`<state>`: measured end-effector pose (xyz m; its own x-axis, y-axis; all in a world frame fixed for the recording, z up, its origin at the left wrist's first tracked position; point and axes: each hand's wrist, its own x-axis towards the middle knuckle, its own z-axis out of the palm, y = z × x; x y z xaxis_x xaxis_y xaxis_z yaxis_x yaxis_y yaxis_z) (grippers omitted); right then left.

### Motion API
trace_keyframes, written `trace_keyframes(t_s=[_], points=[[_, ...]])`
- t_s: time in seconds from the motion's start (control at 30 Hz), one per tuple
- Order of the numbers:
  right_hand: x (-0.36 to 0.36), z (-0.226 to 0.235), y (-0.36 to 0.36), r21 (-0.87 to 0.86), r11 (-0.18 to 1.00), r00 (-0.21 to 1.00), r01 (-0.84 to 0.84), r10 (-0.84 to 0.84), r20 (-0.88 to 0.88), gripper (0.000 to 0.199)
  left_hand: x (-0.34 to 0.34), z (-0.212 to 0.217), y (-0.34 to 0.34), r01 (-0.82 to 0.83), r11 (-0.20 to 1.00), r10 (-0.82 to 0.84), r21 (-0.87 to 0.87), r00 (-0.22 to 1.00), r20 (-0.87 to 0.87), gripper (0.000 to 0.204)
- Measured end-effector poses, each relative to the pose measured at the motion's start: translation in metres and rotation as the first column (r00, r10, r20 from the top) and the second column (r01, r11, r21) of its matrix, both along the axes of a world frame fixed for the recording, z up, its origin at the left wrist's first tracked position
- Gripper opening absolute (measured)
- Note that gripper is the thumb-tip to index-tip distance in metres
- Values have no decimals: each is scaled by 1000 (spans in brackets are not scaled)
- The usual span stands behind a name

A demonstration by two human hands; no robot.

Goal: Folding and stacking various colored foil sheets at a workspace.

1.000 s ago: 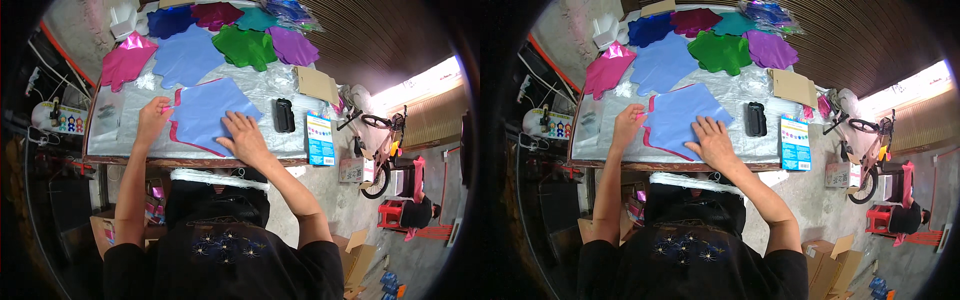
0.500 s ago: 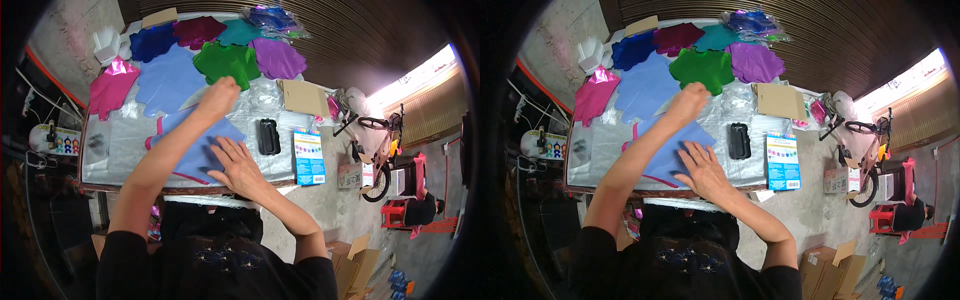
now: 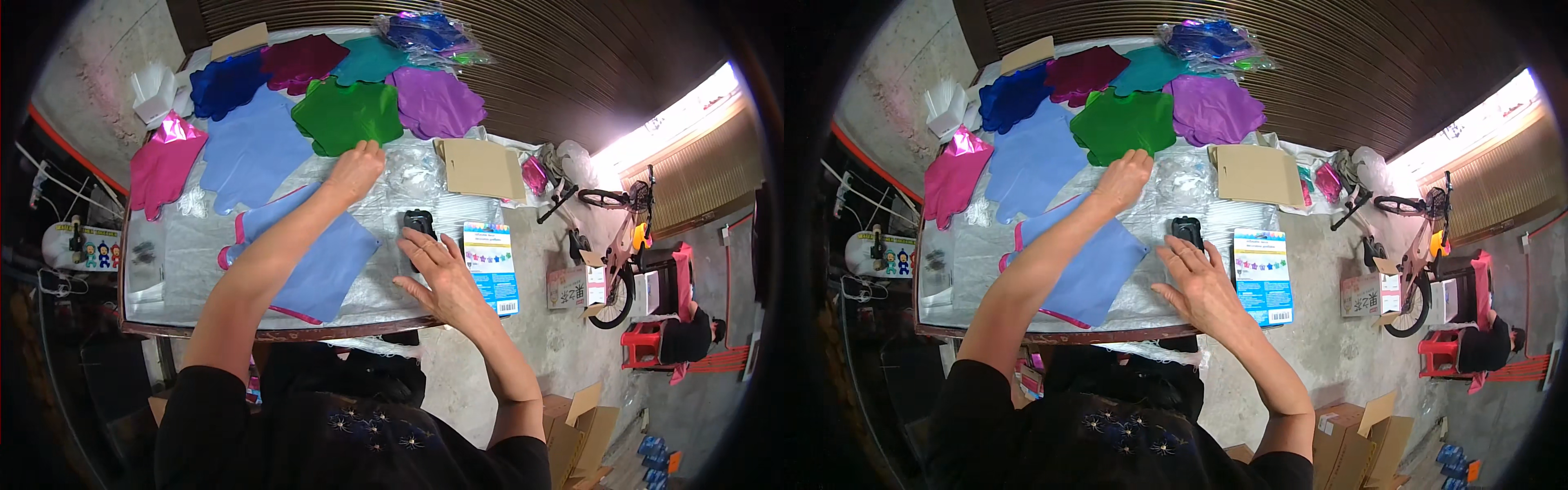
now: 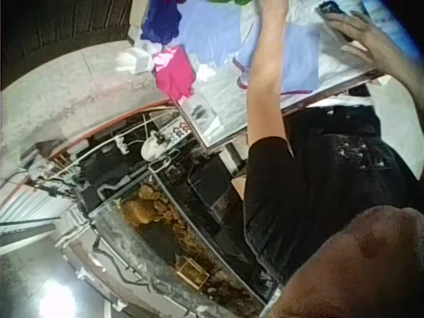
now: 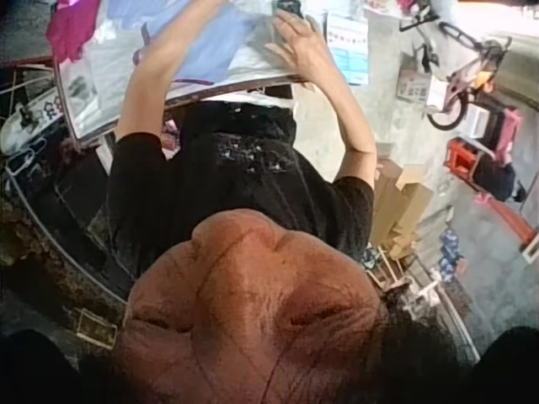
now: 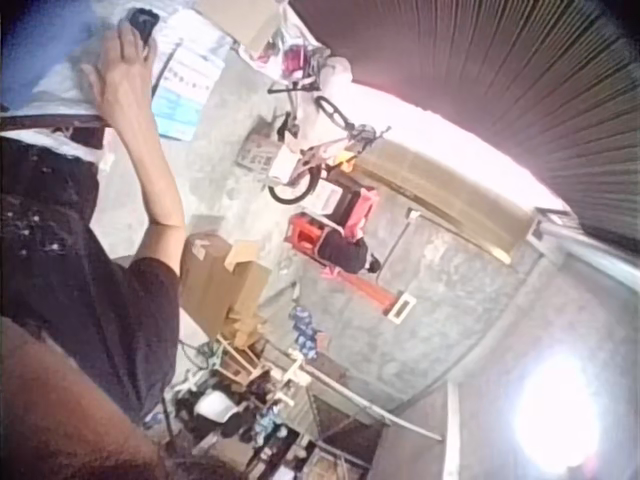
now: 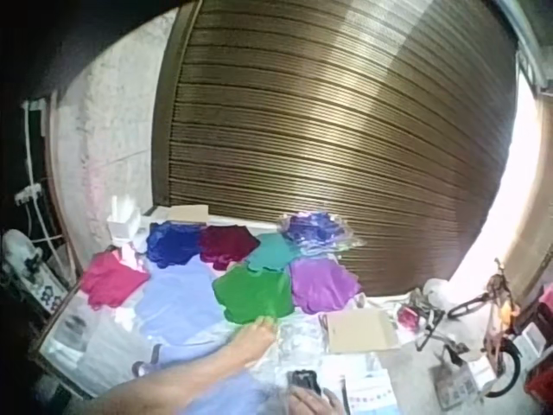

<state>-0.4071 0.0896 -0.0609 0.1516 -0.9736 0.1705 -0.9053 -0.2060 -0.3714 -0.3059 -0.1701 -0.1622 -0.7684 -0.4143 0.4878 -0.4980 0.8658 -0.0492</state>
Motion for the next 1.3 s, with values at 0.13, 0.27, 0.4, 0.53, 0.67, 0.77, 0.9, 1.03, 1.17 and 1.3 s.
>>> trace_keyframes(t_s=[0.13,0.27,0.4,0.53,0.67,0.77,0.9,1.03,1.17,1.3], points=[[-5,-4,-11,-7,1000,1000,-21,21,23,55,23,-3,-3,100,992,-80,83,974,-211,8],[-12,-12,-24,-1,1000,999,-8,8,31,54,46,-1,-23,9,974,64,228,949,-308,10],[-17,-20,-42,-38,999,1000,11,-11,-5,55,48,9,-30,18,823,246,568,889,-386,13],[-23,-32,-73,-106,994,999,2,-7,-46,56,44,16,-38,-14,785,326,620,859,-394,20],[-27,-46,-111,-117,993,992,-5,-10,-128,58,39,18,-47,41,753,320,656,849,-421,19],[-29,-60,-138,-114,993,981,4,-26,-194,60,33,20,-51,2,821,253,571,895,-367,20],[-23,-70,-160,-151,988,964,27,-66,-258,61,28,27,-59,-56,792,266,607,928,-262,24],[-17,-74,-174,-221,975,954,28,-92,-284,62,28,30,-67,-82,794,279,602,929,-242,21],[-15,-81,-183,-209,977,935,33,-104,-340,62,27,28,-80,0,720,279,694,916,-289,18],[-5,-74,-189,-205,978,936,48,-116,-334,62,28,19,-89,57,688,267,724,908,-324,18]])
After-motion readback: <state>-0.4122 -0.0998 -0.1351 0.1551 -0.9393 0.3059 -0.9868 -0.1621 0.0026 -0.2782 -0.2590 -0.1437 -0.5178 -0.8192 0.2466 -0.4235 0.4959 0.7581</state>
